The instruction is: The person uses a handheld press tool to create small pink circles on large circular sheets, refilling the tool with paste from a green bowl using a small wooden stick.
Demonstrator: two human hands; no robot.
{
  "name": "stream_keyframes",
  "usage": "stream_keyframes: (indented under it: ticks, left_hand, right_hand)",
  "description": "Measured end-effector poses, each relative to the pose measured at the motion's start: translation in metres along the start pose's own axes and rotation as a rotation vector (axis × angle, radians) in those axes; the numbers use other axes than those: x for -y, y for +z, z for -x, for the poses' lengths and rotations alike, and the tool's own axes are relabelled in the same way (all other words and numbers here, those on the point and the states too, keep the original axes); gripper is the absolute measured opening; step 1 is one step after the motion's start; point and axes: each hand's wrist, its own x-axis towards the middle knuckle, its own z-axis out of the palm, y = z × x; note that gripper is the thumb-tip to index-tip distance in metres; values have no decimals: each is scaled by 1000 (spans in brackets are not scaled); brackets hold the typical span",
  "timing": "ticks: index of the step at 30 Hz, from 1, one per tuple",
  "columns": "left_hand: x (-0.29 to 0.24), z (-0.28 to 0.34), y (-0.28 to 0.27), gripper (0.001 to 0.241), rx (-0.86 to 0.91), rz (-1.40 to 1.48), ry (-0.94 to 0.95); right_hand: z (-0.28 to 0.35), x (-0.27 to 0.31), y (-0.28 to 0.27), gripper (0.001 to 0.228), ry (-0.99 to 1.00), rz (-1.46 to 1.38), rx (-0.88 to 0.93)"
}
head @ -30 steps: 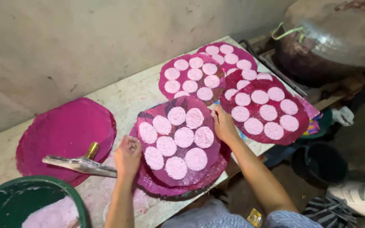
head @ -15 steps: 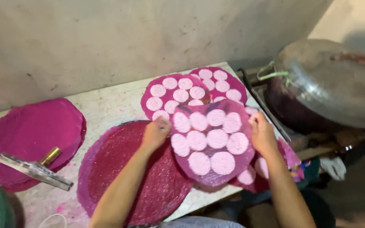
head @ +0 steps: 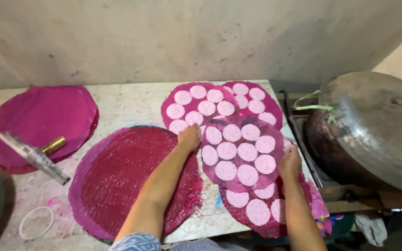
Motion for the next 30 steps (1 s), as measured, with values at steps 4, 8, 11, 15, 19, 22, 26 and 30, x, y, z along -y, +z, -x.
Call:
stream_keyframes:
  ticks: [4, 8, 11, 15, 19, 22, 26, 30]
  left_hand:
    - [24, 34, -49, 25, -115, 212, -21]
    - [86, 105, -108, 18, -247, 546, -2]
    - [157, 175, -141, 20, -453, 542, -106]
    - [248, 273, -149, 32, -785, 433, -336]
    - [293, 347, -131, 46, -656, 245, -525]
    - [316, 381, -129, 45, -506, -27, -445]
    - [349, 398, -137, 37, -409, -78, -325]
    - [376, 400, -141, 8, -405, 18, -241]
  right_hand:
    - [4, 7, -10, 12, -307, -70, -232]
    - [28, 47, -8, 14, -184, -303, -33]
    - [74, 93, 13, 17, -361, -320, 142]
    - [150, 151, 46, 39, -206, -415, 489]
    - [202, 207, 47, 53, -442, -223, 332]
    - [233, 258, 42, 48, -491, -225, 315]
    - [276, 350, 69, 36, -641, -315, 524]
    - [329, 451, 150, 33, -786, -483, 777]
